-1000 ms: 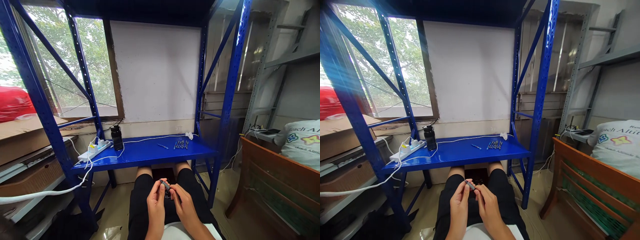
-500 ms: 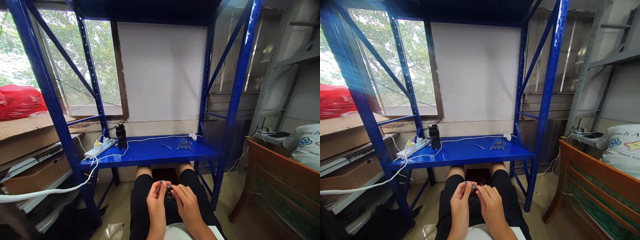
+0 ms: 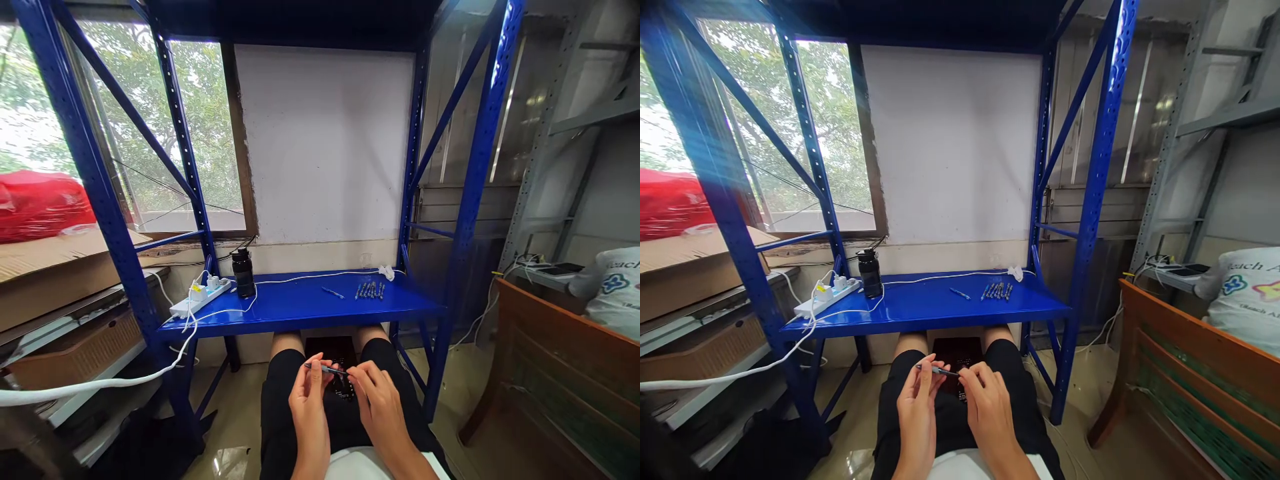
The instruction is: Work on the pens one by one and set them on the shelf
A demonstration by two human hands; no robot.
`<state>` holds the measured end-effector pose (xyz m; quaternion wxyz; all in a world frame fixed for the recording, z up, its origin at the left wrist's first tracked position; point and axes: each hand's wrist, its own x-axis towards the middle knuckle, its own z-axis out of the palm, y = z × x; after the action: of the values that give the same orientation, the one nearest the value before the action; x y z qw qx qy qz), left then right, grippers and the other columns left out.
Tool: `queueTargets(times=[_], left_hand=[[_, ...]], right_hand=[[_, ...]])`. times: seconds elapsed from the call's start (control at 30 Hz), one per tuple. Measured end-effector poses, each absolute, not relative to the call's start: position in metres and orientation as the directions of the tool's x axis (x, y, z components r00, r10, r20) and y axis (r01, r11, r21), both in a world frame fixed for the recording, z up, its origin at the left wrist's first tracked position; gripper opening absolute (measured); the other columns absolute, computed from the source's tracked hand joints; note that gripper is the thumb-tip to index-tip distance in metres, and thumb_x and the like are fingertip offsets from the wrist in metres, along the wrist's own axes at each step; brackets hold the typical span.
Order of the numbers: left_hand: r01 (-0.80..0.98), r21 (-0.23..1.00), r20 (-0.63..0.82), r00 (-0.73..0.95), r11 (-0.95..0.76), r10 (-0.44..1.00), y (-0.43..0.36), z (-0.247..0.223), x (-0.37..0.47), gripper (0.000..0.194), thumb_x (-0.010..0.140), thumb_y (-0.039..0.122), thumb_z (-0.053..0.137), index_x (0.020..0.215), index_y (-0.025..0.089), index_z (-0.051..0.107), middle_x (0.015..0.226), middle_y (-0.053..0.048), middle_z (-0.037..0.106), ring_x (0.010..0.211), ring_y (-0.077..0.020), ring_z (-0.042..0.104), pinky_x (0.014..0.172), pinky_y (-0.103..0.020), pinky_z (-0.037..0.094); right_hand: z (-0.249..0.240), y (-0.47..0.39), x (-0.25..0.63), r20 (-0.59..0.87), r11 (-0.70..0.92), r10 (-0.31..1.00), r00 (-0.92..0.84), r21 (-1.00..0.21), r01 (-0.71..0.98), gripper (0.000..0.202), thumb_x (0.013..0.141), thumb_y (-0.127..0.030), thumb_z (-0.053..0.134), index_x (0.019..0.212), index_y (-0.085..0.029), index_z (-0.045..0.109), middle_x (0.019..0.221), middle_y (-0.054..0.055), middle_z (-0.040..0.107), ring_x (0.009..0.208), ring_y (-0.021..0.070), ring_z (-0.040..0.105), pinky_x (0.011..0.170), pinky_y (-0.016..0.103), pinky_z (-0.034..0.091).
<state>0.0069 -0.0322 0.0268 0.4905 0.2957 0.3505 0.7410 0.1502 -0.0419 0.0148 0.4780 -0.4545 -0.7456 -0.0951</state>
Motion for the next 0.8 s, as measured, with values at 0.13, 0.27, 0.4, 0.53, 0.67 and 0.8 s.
queueTargets(times=[0.13,0.27,0.4,0.53,0.67,0.8], left_hand=[[-0.583,0.758,0.072,-0.373,-0.294,0.925,-0.0321,0.0319,0.0054,0.056,0.088,0.061,0.08,0.121,0.016,0.073,0.109,-0.014,0.081,0.1,-0.028,0.08,0.092,-0.04,0.063],[-0.615,0.73,0.049,-0.387,-0.298,0.921,-0.0296,0.032,0.004,0.058,0.09,0.063,0.078,0.124,0.017,0.069,0.11,-0.013,0.081,0.1,-0.0298,0.081,0.093,-0.041,0.063],[-0.616,0.729,0.055,-0.381,-0.298,0.923,-0.0285,0.0292,0.0033,0.055,0.091,0.061,0.077,0.123,0.017,0.069,0.112,-0.014,0.081,0.102,-0.0298,0.081,0.094,-0.04,0.061],[-0.6,0.738,0.067,-0.389,-0.308,0.919,-0.0296,0.0284,0.0036,0.054,0.092,0.062,0.076,0.123,0.018,0.069,0.112,-0.014,0.081,0.101,-0.0298,0.081,0.095,-0.042,0.061],[-0.587,0.749,0.065,-0.394,-0.306,0.917,-0.0301,0.0308,0.0049,0.055,0.091,0.063,0.075,0.122,0.018,0.07,0.111,-0.014,0.081,0.1,-0.0293,0.081,0.095,-0.042,0.061],[-0.558,0.78,0.08,-0.36,-0.283,0.929,-0.0317,0.0329,0.0072,0.055,0.091,0.064,0.075,0.12,0.018,0.071,0.109,-0.014,0.082,0.097,-0.0275,0.08,0.091,-0.039,0.061]], right_hand=[[0.0162,-0.039,0.154,0.835,0.548,0.543,-0.09,-0.272,0.791,0.025,0.111,-0.017,0.048,0.12,-0.026,0.068,0.101,0.006,0.068,0.08,0.0199,0.063,0.074,0.034,0.044],[0.0146,-0.0364,0.1556,0.841,0.553,0.535,-0.084,-0.273,0.788,0.025,0.11,-0.016,0.048,0.119,-0.026,0.069,0.102,0.006,0.068,0.084,0.0201,0.063,0.079,0.036,0.043],[0.0124,-0.0361,0.156,0.831,0.548,0.55,-0.08,-0.287,0.785,0.025,0.11,-0.017,0.049,0.119,-0.027,0.07,0.103,0.006,0.067,0.084,0.02,0.063,0.08,0.036,0.043],[0.0109,-0.0369,0.1564,0.83,0.543,0.552,-0.081,-0.284,0.79,0.025,0.11,-0.016,0.048,0.119,-0.027,0.069,0.102,0.005,0.067,0.084,0.0197,0.063,0.08,0.036,0.043],[0.0121,-0.038,0.1566,0.832,0.539,0.549,-0.084,-0.275,0.796,0.025,0.109,-0.014,0.049,0.12,-0.027,0.068,0.102,0.005,0.066,0.085,0.0199,0.063,0.082,0.037,0.042],[0.015,-0.0403,0.1562,0.838,0.541,0.538,-0.091,-0.261,0.8,0.027,0.108,-0.013,0.049,0.118,-0.027,0.07,0.1,0.004,0.067,0.085,0.0197,0.065,0.083,0.037,0.043]])
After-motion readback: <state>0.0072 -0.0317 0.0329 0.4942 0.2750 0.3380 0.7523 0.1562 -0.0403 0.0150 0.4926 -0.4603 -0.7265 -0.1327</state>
